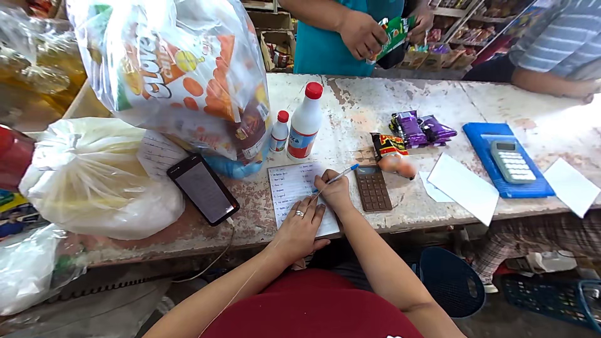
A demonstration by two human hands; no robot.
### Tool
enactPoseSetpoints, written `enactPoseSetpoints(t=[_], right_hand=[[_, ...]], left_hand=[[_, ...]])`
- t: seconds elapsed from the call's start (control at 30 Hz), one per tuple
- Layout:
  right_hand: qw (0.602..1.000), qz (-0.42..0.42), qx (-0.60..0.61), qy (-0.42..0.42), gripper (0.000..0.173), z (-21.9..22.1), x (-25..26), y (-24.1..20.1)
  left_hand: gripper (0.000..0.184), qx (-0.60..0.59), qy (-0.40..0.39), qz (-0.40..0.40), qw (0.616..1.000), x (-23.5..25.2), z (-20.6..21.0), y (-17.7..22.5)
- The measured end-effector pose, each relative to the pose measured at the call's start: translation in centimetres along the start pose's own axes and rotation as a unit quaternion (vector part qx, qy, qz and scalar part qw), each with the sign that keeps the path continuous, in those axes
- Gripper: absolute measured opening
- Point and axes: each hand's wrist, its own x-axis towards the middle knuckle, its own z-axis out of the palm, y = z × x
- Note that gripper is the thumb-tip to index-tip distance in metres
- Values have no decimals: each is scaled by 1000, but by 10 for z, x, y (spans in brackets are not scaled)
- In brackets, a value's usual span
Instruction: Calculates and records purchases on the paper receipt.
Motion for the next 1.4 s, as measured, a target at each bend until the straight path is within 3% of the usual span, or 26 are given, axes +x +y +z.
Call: enactPoseSetpoints(t=[0.17, 0.27, 0.37, 0.43, 0.57, 0.63, 0.73, 0.83, 0.9, 1.1, 1.27, 1.4], right_hand=[[1000, 2, -29, -2, 32, -1, -2, -3], [995, 25, 91, 27, 28, -4, 6, 5], [961, 58, 265, 57, 20, -10, 14, 13], [949, 67, 302, 64, 15, -13, 17, 15], [945, 78, 311, 64, 24, -17, 12, 12], [970, 68, 228, 42, 29, -28, -4, 0], [998, -17, 45, 36, 37, -61, -22, 3], [980, -39, -168, 95, 29, -98, -33, 19], [967, -52, -233, 90, 23, -112, -36, 29], [939, -33, -341, 0, 40, -107, -36, 29], [936, -20, -352, 19, 43, -103, -30, 25], [931, 7, -364, -13, 47, -106, -28, 28]], left_hand=[[81, 8, 68, 18, 997, -3, 7, -1], [80, 4, 72, 21, 997, -4, 7, -2], [81, 4, 45, 12, 999, -4, 5, -1], [81, 19, 61, 18, 998, -3, 7, -2], [81, 18, 54, 11, 998, -2, 9, -2], [81, 12, 49, 2, 999, -2, 7, -1], [82, 18, 38, -6, 999, -2, 8, -1], [81, 5, 49, -7, 999, -1, 10, 0], [81, 10, 64, -4, 998, -1, 10, 0], [80, 21, 63, -1, 998, -2, 11, -2], [81, 10, 70, 0, 997, -2, 12, -4], [80, 18, 75, 0, 997, -1, 12, -2]])
